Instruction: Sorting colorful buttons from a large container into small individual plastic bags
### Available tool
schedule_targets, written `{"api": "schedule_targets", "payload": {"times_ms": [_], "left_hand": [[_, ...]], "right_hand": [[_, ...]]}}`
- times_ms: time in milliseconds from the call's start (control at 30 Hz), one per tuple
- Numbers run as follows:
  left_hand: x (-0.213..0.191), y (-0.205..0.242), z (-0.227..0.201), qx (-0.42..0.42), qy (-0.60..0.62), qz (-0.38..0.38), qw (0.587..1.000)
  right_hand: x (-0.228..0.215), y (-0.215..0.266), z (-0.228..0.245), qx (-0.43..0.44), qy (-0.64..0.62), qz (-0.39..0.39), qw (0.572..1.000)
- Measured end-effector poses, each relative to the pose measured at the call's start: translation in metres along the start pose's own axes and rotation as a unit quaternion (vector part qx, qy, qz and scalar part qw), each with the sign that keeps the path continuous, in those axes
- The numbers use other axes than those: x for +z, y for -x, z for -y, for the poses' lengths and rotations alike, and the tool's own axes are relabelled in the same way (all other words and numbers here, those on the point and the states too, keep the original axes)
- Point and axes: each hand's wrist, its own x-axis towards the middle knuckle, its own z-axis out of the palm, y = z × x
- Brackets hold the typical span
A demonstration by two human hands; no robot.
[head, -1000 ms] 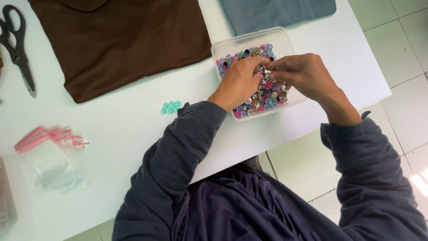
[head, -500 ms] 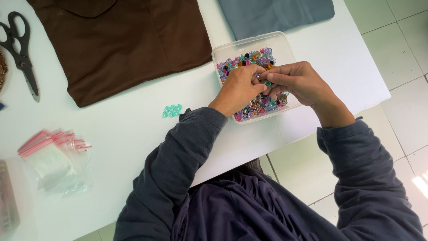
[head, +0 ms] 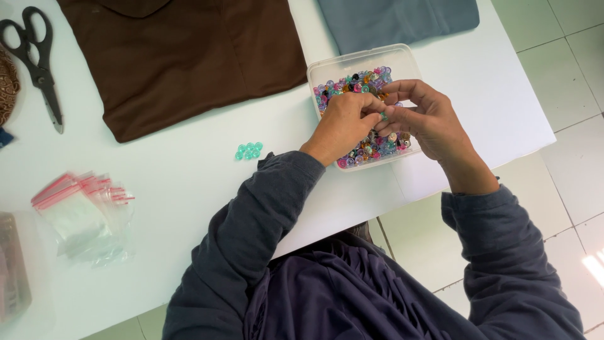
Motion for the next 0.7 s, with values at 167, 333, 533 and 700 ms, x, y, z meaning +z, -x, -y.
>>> {"api": "schedule_targets", "payload": {"times_ms": [167, 333, 533, 700], "left_hand": [[0.002, 0.008, -0.005, 0.011, 0.029, -0.049, 0.998], [-0.035, 0.034, -0.055, -0.056, 0.056, -0.093, 0.993], [-0.096, 0.088, -0.074, -0.043, 0.083, -0.13, 0.987], [-0.158, 0.147, -0.064, -0.064, -0.029, -0.086, 0.994]], "right_hand": [[0.005, 0.006, -0.006, -0.022, 0.016, -0.03, 0.999], [0.04, 0.016, 0.014, -0.019, 0.007, -0.029, 0.999], [0.104, 0.02, 0.02, -0.113, 0.049, -0.02, 0.992], [0.166, 0.022, 0.024, -0.207, 0.145, 0.022, 0.967]]}}
